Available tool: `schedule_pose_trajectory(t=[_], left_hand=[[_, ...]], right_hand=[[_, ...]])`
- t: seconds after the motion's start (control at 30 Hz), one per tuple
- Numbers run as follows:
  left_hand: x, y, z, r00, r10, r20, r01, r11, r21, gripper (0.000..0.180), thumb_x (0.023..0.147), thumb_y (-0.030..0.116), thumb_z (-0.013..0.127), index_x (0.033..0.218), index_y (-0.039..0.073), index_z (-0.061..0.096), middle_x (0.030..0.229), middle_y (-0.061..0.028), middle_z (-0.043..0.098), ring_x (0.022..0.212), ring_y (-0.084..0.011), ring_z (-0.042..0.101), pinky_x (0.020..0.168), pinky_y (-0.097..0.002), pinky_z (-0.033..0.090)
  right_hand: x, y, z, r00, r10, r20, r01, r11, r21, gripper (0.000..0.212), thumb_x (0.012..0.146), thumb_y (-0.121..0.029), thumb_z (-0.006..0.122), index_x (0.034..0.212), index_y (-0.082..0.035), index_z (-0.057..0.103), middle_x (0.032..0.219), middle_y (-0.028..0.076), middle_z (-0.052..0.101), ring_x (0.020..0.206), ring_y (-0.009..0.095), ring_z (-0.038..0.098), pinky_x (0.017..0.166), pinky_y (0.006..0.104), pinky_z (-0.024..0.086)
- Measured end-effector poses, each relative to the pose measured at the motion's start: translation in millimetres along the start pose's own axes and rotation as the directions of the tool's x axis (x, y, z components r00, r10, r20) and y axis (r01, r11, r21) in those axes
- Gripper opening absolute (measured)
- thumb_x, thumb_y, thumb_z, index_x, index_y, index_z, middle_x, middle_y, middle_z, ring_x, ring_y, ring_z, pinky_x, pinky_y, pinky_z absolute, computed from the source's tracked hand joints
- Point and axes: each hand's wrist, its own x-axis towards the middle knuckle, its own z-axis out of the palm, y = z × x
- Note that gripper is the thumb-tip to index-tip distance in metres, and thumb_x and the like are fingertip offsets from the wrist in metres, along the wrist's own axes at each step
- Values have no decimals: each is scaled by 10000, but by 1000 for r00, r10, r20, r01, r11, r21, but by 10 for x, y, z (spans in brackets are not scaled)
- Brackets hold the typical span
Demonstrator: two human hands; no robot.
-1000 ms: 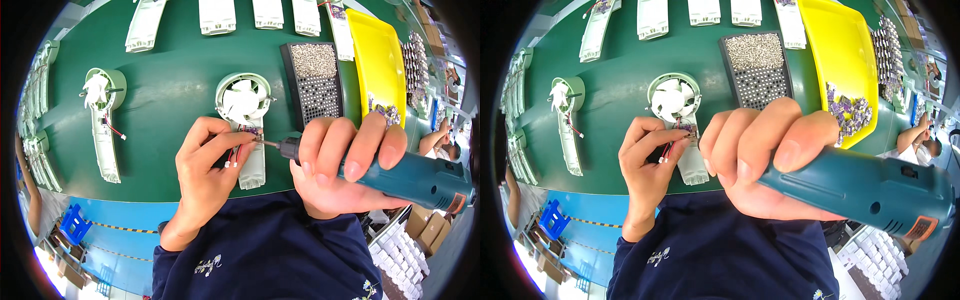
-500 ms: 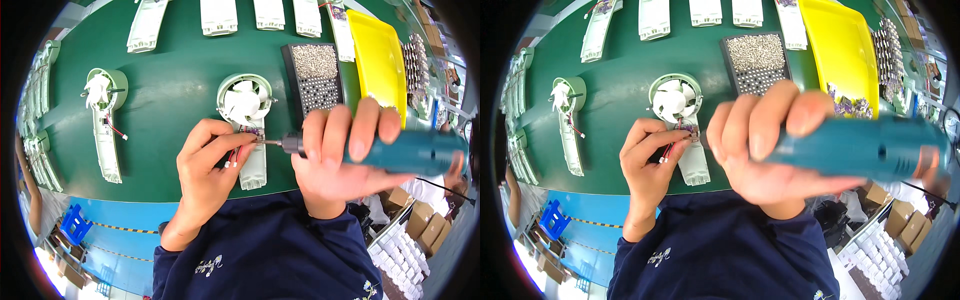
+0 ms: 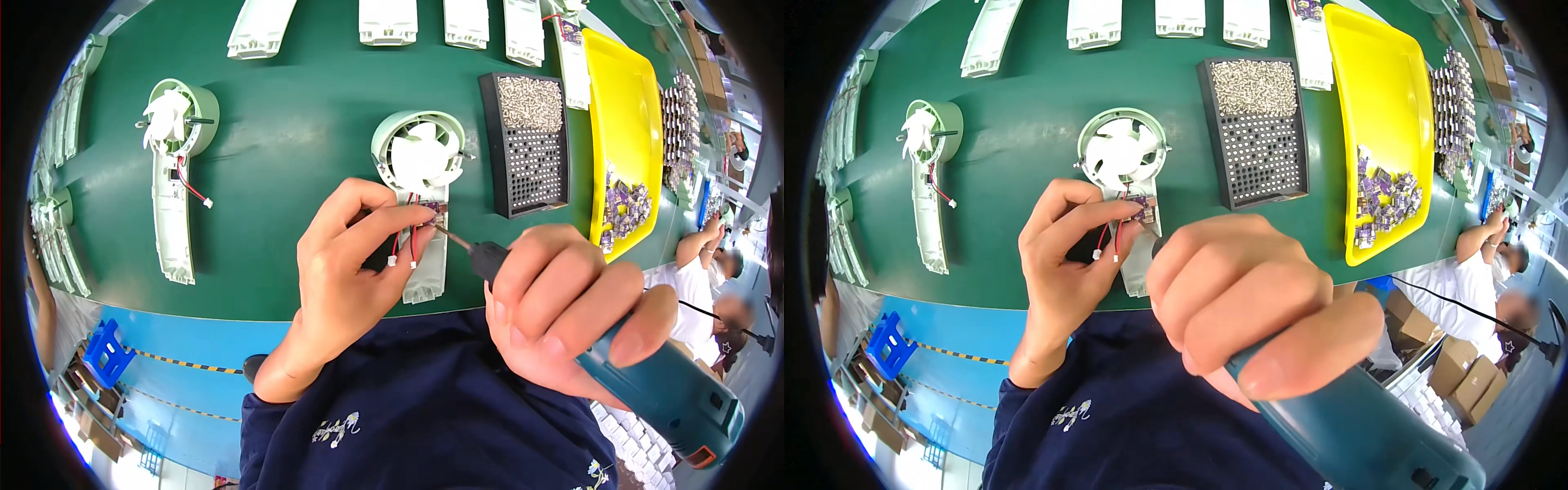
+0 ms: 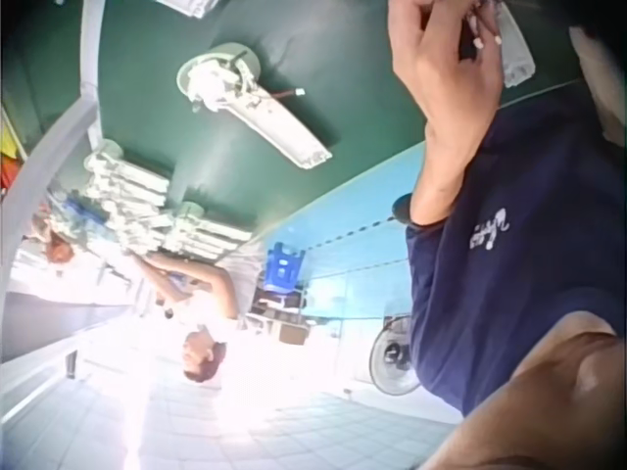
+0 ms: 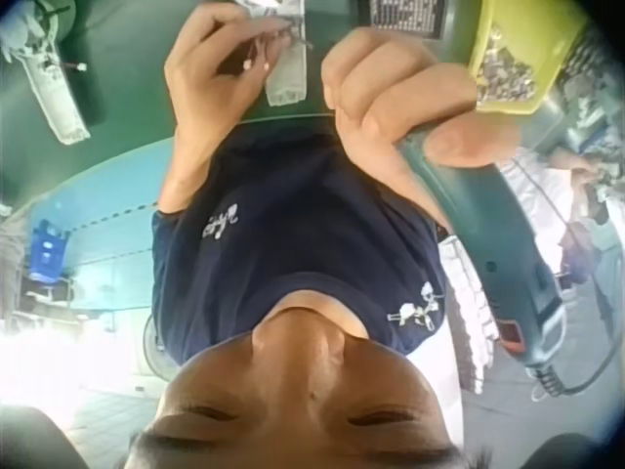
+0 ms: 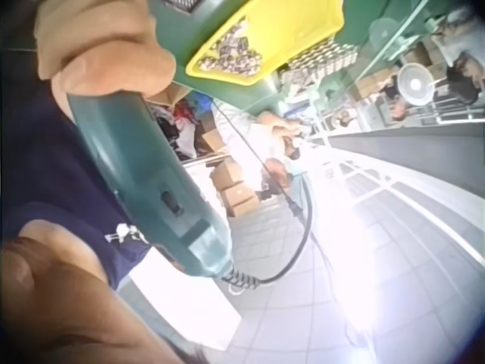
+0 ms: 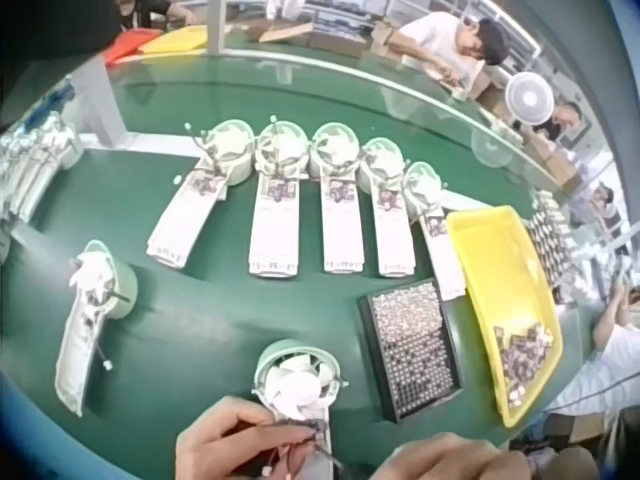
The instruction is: Assembling handheld mini fans on a factory production line, involving installing circuit boards and securing them with screws.
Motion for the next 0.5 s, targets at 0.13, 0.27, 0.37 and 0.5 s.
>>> schedule_pose_trajectory(t=[0.13, 0.27, 0.37, 0.5], left_hand=[[-19, -37, 17, 1000, 20, -12, -20, 1000, 14, 243, 693, -48, 812, 906, 43, 740, 838, -47, 588, 694, -197, 583, 573, -320, 472], [-10, -33, 14, 1000, 20, 15, -20, 999, 29, 267, 682, -82, 808, 916, 34, 752, 846, -44, 583, 713, -157, 572, 589, -281, 455], [-13, -37, 9, 1000, 21, 10, -22, 999, 46, 262, 682, -77, 811, 911, 35, 752, 844, -44, 585, 718, -160, 579, 592, -285, 460], [-5, -44, 19, 1000, 30, -2, -30, 999, 43, 254, 687, -76, 811, 906, 37, 750, 842, -41, 582, 702, -155, 575, 578, -281, 456]], right_hand=[[-3, 29, 2, 1000, 6, -14, -6, 1000, 2, 475, 977, -610, 465, 987, -138, 513, 738, 48, 532, 504, 182, 472, 485, 352, 399], [26, 26, -52, 999, 30, 25, -31, 999, 30, 503, 968, -636, 472, 1009, -136, 515, 753, 52, 539, 509, 189, 478, 499, 363, 416], [36, 66, -76, 1000, 4, 30, -7, 996, 91, 529, 954, -656, 484, 1019, -132, 515, 770, 54, 546, 511, 191, 479, 514, 371, 435], [37, 83, -55, 1000, 21, 17, -23, 996, 83, 553, 946, -676, 475, 1021, -130, 519, 770, 51, 550, 512, 192, 476, 523, 376, 446]])
